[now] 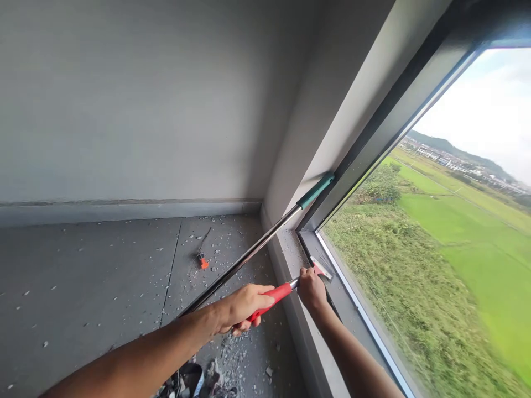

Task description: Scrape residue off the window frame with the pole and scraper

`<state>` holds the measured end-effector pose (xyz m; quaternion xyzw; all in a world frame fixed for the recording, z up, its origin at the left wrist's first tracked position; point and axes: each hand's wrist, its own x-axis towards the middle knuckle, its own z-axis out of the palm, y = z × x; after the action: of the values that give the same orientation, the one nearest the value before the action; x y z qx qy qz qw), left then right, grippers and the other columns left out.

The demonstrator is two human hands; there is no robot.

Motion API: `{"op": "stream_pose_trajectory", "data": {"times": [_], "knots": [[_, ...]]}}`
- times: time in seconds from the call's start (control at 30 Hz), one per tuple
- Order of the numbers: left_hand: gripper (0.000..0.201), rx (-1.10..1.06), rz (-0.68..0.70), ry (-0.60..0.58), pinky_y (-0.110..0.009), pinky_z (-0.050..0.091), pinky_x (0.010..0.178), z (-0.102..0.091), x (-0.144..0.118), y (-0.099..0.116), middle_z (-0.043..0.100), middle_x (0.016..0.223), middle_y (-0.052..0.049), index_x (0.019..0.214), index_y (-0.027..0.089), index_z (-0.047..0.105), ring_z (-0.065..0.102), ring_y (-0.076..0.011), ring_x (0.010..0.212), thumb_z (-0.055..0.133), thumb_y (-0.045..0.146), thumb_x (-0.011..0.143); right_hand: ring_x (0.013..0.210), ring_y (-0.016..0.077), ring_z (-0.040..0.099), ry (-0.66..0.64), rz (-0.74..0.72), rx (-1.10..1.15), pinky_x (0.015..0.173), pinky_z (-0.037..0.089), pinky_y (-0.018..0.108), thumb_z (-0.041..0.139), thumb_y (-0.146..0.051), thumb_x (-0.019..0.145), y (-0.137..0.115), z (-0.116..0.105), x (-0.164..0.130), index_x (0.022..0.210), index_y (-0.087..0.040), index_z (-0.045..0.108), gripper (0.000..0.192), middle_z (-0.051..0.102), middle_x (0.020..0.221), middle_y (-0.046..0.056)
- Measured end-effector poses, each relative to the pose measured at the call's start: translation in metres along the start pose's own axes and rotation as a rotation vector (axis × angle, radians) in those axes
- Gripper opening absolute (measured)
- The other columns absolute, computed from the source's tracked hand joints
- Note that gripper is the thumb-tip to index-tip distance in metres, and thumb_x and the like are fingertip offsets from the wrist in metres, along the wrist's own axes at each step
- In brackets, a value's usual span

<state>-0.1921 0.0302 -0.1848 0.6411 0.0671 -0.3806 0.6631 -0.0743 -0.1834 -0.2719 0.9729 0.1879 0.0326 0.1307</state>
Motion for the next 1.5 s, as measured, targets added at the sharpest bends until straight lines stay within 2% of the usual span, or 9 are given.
{"op": "stream_pose_trajectory", "data": {"times": [0.33,0.43,0.6,0.77,0.83,0.9,1.03,1.37,1.5], "knots": [[0.056,0.004,0.008,0.048,-0.013,0.024,0.030,0.036,-0.005,0.005,0.043,0.056,0.008,0.134,0.030,0.029,0.027,-0.0033,0.031,0.037,0.052,0.082,0.076,0.0180,0.062,-0.014,-0.035,0.031,0.061,0.047,0.027,0.032,-0.005,0.083,0.008,-0.007,0.001,0.093,-0.011,0.056,0.027,0.057,0.092,0.014],[0.061,0.033,-0.007,0.010,-0.014,0.025,0.029,0.036,-0.012,0.001,0.043,0.056,0.008,0.135,0.031,0.024,0.026,-0.0037,0.031,0.038,0.055,0.081,0.080,0.0181,0.062,0.001,-0.074,0.053,0.064,0.047,0.027,0.032,-0.003,0.082,0.003,-0.005,-0.004,0.093,-0.011,0.056,0.028,0.057,0.096,0.015],[0.060,-0.050,0.013,0.095,-0.012,0.022,0.031,0.033,-0.002,0.011,0.042,0.059,0.007,0.137,0.031,0.022,0.025,-0.0024,0.033,0.036,0.052,0.083,0.079,0.0184,0.062,-0.021,-0.064,0.067,0.063,0.048,0.027,0.032,-0.006,0.083,0.006,-0.011,0.020,0.094,-0.012,0.055,0.026,0.058,0.093,0.013],[0.064,-0.106,0.036,0.098,-0.018,0.035,0.037,0.081,0.016,-0.012,0.046,0.060,0.006,0.141,0.030,0.005,0.030,-0.0042,0.033,0.030,0.050,0.086,0.091,0.0164,0.061,0.036,-0.116,0.105,0.073,0.049,0.025,0.038,-0.009,0.083,0.024,-0.003,0.002,0.103,-0.013,0.054,0.027,0.053,0.119,0.016],[0.065,-0.070,0.083,0.173,-0.028,0.048,0.053,0.106,0.030,-0.035,0.054,0.063,0.001,0.141,0.026,0.009,0.045,-0.0098,0.042,0.029,0.052,0.085,0.102,0.0186,0.058,0.121,-0.154,0.163,0.079,0.048,0.027,0.039,-0.014,0.085,0.033,0.010,-0.016,0.112,-0.013,0.051,0.030,0.046,0.129,0.017],[0.069,0.017,0.163,0.246,-0.035,0.047,0.083,0.126,0.046,-0.056,0.062,0.092,-0.010,0.140,0.018,0.023,0.061,-0.0185,0.080,0.042,0.050,0.082,0.106,0.0196,0.056,0.196,-0.174,0.224,0.082,0.049,0.029,0.038,-0.017,0.086,0.042,0.023,-0.029,0.115,-0.014,0.050,0.032,0.043,0.133,0.018],[0.068,-0.011,0.145,0.298,-0.037,0.037,0.098,0.145,0.069,-0.070,0.055,0.121,-0.013,0.141,0.018,0.022,0.053,-0.0220,0.111,0.043,0.046,0.082,0.094,0.0192,0.061,0.249,-0.200,0.286,0.075,0.051,0.031,0.039,-0.013,0.083,0.056,0.035,-0.028,0.114,-0.013,0.052,0.033,0.043,0.129,0.022],[0.068,-0.106,0.051,0.322,-0.035,0.041,0.092,0.164,0.090,-0.025,0.060,0.109,-0.013,0.142,0.017,0.015,0.058,-0.0197,0.097,0.044,0.038,0.084,0.089,0.0199,0.064,0.229,-0.357,0.370,0.077,0.051,0.032,0.040,-0.011,0.078,0.082,0.030,0.013,0.110,-0.015,0.055,0.035,0.048,0.127,0.020],[0.066,-0.267,0.076,0.251,-0.024,0.044,0.053,0.167,0.084,-0.005,0.055,0.069,-0.002,0.142,0.020,0.003,0.053,-0.0117,0.053,0.033,0.043,0.088,0.092,0.0209,0.063,0.187,-0.418,0.402,0.077,0.050,0.032,0.041,-0.012,0.078,0.087,0.032,0.030,0.111,-0.013,0.054,0.036,0.045,0.130,0.022]]}}
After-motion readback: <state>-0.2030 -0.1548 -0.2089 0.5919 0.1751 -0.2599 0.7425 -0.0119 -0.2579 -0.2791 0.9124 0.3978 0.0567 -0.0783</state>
